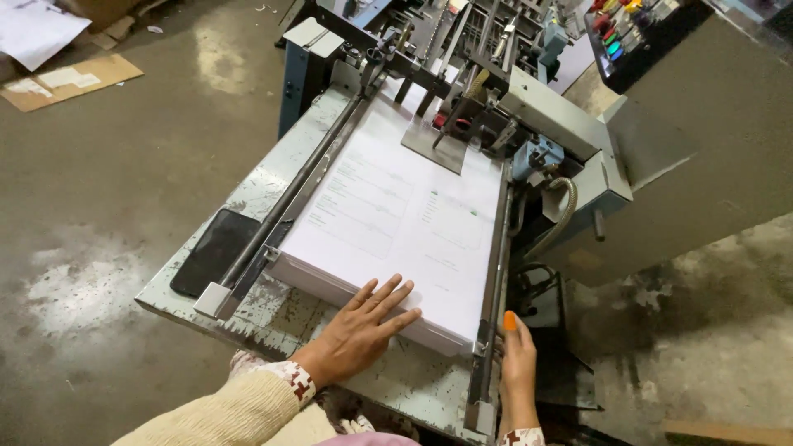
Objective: Feeding stacks of printed paper into a processing machine on a print shop production floor.
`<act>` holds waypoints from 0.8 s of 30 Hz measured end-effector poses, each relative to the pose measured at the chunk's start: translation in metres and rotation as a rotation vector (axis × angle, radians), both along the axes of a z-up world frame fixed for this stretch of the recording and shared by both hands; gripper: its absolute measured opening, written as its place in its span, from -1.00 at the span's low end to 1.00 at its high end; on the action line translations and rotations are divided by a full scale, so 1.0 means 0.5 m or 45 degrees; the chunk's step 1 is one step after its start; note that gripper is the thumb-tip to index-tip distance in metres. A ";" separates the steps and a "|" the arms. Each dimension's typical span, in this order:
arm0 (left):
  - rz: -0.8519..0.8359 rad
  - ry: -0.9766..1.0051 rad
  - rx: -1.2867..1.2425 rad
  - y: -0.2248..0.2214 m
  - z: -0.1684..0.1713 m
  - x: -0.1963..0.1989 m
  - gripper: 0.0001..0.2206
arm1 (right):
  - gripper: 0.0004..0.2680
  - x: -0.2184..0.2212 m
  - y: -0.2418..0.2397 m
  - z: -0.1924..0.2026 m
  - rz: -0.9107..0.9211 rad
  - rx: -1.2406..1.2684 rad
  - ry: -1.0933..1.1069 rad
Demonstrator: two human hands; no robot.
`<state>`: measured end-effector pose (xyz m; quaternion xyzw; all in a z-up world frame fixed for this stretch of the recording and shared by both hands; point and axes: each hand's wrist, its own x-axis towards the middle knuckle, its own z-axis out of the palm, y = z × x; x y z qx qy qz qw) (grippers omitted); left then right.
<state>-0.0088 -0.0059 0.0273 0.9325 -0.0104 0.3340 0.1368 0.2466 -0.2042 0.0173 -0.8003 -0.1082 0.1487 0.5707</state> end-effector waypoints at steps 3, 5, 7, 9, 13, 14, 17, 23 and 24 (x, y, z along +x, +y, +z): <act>-0.014 0.032 -0.019 -0.003 -0.007 0.003 -0.38 | -0.60 0.048 -0.050 -0.127 -0.054 -0.032 -0.133; -0.007 0.055 -0.009 0.001 -0.013 0.005 -0.38 | -0.61 0.059 -0.063 -0.183 -0.069 0.014 -0.124; 0.026 0.098 0.037 0.002 -0.022 0.010 -0.26 | -0.56 0.051 -0.072 -0.205 -0.034 -0.077 -0.295; 0.027 0.116 0.030 -0.002 -0.027 0.010 -0.24 | -0.55 0.024 -0.070 -0.201 -0.057 -0.029 -0.234; 0.040 0.108 0.038 0.001 -0.029 0.012 -0.20 | -0.64 -0.008 -0.046 -0.195 -0.100 0.174 -0.232; 0.042 0.113 0.036 0.004 -0.029 0.013 -0.20 | -0.64 -0.025 -0.035 -0.172 -0.098 0.172 -0.227; 0.045 0.072 0.035 0.002 -0.031 0.014 -0.20 | -0.73 -0.057 -0.025 -0.131 -0.083 0.205 -0.175; 0.054 0.093 0.033 0.002 -0.030 0.013 -0.21 | -0.74 -0.039 -0.034 -0.151 -0.062 0.120 -0.307; 0.043 0.092 0.029 0.002 -0.028 0.012 -0.20 | -0.74 -0.047 -0.029 -0.140 -0.078 0.114 -0.278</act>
